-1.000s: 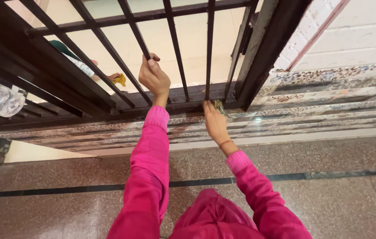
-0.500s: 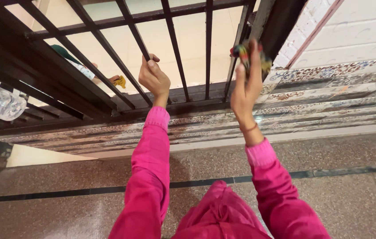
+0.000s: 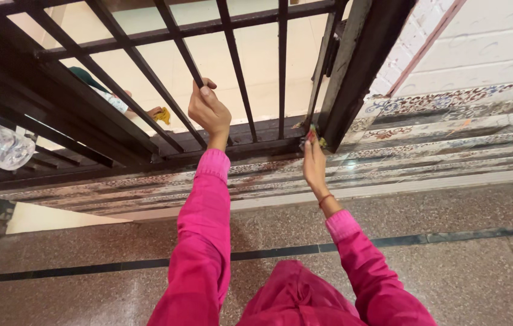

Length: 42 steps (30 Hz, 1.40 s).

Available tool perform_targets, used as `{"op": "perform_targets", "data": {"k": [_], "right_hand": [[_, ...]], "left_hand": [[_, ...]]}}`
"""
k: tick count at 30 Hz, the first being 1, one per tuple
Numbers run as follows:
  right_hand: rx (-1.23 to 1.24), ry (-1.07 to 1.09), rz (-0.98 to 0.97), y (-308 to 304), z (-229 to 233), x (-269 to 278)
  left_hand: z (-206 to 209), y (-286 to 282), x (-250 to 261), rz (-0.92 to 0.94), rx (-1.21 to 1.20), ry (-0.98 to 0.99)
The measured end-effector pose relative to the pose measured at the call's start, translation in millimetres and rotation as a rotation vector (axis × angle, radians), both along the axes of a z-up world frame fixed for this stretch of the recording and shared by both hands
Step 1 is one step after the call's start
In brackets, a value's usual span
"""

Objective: The person wipes the horizontal and vertical bars of a dark metal railing using a small multi-colored cloth. They systematically clean the surface by moving the cloth along the bars while holding the railing with their other hand.

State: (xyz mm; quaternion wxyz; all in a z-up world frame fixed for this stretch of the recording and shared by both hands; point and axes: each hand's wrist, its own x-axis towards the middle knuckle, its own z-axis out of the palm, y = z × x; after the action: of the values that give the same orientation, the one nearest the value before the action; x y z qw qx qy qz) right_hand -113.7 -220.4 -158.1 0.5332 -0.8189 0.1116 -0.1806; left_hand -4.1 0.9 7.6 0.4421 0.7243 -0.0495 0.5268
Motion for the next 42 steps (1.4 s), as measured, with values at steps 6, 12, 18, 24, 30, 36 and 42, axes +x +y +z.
{"op": "perform_targets", "data": {"k": [6, 12, 18, 24, 30, 36, 42], "right_hand": [[0.499, -0.304, -0.023, 8.9, 102.6, 20.4], [0.356, -0.617, 0.125, 0.2, 247.7, 35.7], [0.138, -0.44, -0.06, -2.7, 244.2, 37.4], [-0.1, -0.459, -0.088, -0.3, 123.3, 16.8], [-0.01, -0.045, -0.131, 0.6, 62.6, 6.0], [0.296, -0.34, -0.013, 1.0, 158.1, 25.4], [0.08, -0.756, 0.035, -13.6, 251.1, 53.2]], "left_hand": [[0.0, 0.0, -0.7, 0.005, 0.001, 0.012], [0.9, -1.1, -2.5, 0.0, -0.004, 0.043], [3.1, -1.3, -4.6, -0.001, 0.005, -0.004], [3.0, -1.0, -5.6, 0.009, 0.003, 0.022], [3.5, -1.8, -4.7, 0.017, 0.01, 0.003], [1.3, -2.3, -4.6, 0.035, 0.001, 0.037], [-4.1, 0.0, 0.9, 0.038, 0.006, 0.006]]}}
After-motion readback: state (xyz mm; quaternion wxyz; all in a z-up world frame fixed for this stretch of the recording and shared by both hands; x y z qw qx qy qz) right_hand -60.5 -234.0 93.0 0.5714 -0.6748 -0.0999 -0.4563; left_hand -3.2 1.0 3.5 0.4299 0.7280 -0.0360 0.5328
